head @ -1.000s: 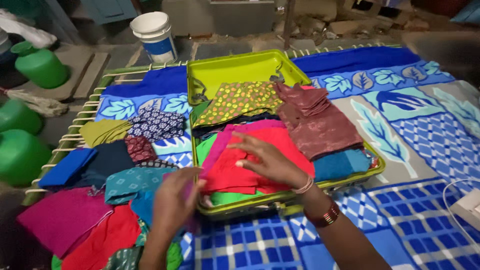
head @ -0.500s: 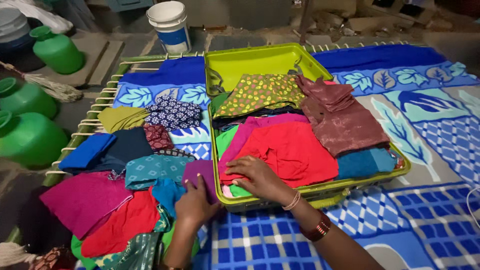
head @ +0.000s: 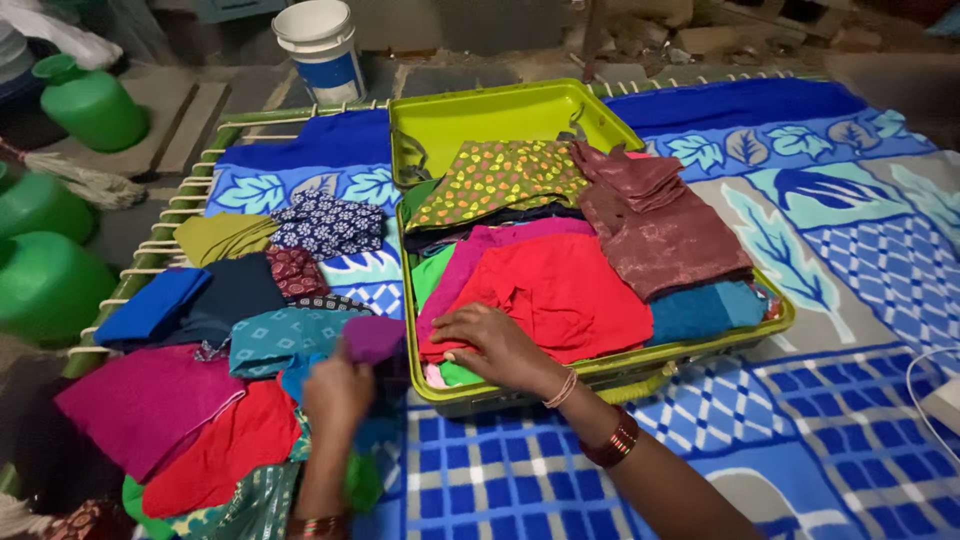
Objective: The person folds various colorful garments by hand and places them into a green suitcase. They handle shirts and patterned fabrics one at a time, folding each neatly before stacking them inside the suitcase.
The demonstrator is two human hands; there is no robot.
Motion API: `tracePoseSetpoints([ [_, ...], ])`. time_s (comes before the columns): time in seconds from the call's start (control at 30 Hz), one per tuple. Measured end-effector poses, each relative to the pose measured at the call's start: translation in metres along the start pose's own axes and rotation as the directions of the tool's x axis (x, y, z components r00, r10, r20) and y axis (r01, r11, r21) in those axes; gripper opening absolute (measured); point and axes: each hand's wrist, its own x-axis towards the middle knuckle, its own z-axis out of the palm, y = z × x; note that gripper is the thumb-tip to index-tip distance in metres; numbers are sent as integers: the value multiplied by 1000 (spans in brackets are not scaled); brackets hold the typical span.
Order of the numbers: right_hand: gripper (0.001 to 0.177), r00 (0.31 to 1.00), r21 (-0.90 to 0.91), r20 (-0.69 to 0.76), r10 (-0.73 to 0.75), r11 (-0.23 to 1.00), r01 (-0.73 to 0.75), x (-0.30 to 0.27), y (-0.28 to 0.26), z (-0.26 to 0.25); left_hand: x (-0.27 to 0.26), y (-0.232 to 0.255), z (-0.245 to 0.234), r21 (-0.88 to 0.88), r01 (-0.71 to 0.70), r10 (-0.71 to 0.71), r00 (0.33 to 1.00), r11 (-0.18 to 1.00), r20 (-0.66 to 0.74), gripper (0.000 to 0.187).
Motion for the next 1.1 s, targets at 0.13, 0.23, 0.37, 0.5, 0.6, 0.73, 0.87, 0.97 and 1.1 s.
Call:
tracePoseSetpoints([
  [0.13,32,999,36,-41,11,999,-10,0,-5,-3,11,-39,-25,-509,-203,88,966,836,-241,49],
  [0.23,42,993,158,-82,89,985,-75,-6,-3,-2,20,-54,-16,-942,-35,53,998,335,-19,33],
  [0.37,61,979,455,-41,199,876,-159,-15,21,11,14,-45,23,-805,318,492,870,-501,37,14],
  [0.5,77,942,656,41,333,702,-276,-14,53,21,3,-14,45,-683,532,425,838,-501,342,21],
  [0.6,77,959,873,31,283,459,-164,-13,56,19,-4,-2,34,-727,533,541,798,-433,263,28],
  [0.73,73,956,860,40,291,477,-181,-11,34,8,-14,12,6,-779,512,473,821,-363,320,46],
  [0.87,68,939,907,81,334,366,-208,-6,14,-2,-32,32,-15,-887,457,452,779,65,435,62],
  [0.97,58,912,811,85,402,504,-298,-9,4,-8,-43,42,-23,-859,482,427,750,170,505,69],
  [1.1,61,869,779,37,494,531,-335,-11,-6,-22,-49,53,-26,-934,308,478,802,183,358,59],
])
